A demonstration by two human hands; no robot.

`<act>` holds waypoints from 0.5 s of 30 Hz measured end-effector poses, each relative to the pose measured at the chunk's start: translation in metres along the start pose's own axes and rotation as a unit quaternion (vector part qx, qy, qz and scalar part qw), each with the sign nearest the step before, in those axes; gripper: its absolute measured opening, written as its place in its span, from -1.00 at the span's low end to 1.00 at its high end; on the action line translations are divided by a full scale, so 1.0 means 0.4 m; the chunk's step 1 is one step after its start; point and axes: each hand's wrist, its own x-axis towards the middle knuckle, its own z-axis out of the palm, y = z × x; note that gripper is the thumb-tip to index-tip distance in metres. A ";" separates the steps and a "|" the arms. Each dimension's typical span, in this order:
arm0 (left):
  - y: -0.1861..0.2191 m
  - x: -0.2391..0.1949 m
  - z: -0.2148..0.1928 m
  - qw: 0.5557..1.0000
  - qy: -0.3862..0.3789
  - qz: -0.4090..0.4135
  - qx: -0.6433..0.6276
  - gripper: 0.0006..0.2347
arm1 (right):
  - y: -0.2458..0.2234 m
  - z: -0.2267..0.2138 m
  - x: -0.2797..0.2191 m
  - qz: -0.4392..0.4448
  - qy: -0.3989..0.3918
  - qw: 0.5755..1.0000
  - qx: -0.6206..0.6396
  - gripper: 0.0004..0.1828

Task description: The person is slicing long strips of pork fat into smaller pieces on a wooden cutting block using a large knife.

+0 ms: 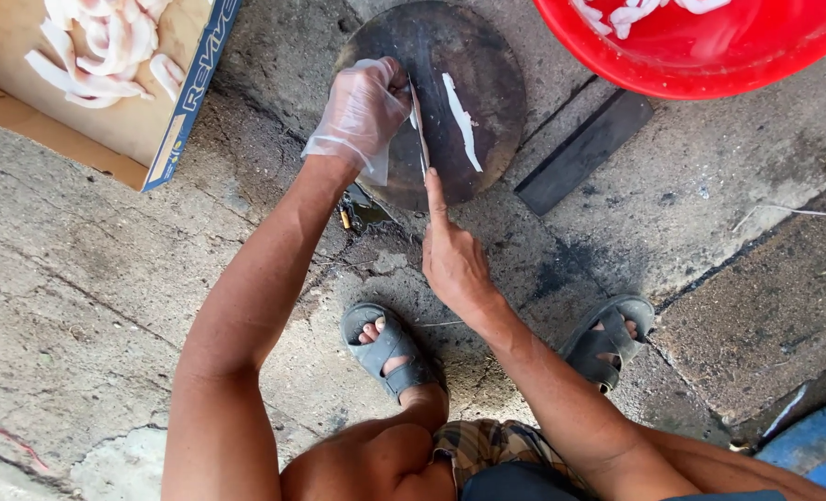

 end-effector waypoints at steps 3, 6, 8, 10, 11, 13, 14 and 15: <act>0.003 0.005 -0.004 1.000 -0.001 0.012 0.003 -0.89 | -0.008 -0.003 0.004 0.003 -0.003 1.000 0.004 -0.05; -0.003 0.007 -0.002 1.000 0.003 0.019 0.009 -0.90 | -0.028 -0.017 0.015 0.007 -0.010 1.000 0.005 -0.09; -0.005 0.006 0.001 1.000 0.005 0.020 0.016 -0.89 | -0.033 -0.019 0.029 0.010 -0.014 1.000 0.008 -0.12; -0.002 0.012 0.004 0.998 0.035 0.052 0.015 -0.85 | -0.025 -0.016 0.053 0.010 -0.005 1.000 0.012 -0.05; 0.007 0.008 -0.012 0.998 0.035 0.050 0.014 -0.85 | -0.022 0.000 0.069 0.010 -0.007 1.000 0.011 -0.05; 0.036 0.008 -0.040 0.999 -0.009 0.041 -0.031 -0.86 | -0.014 0.026 0.095 -0.008 0.016 0.999 0.035 -0.07; 0.038 0.001 -0.029 0.998 -0.012 0.045 -0.034 -0.86 | -0.016 0.027 0.093 -0.004 0.020 0.999 0.035 -0.07; 0.036 0.000 -0.030 0.999 -0.002 0.032 -0.032 -0.85 | -0.023 0.027 0.100 0.006 0.019 0.999 0.032 -0.08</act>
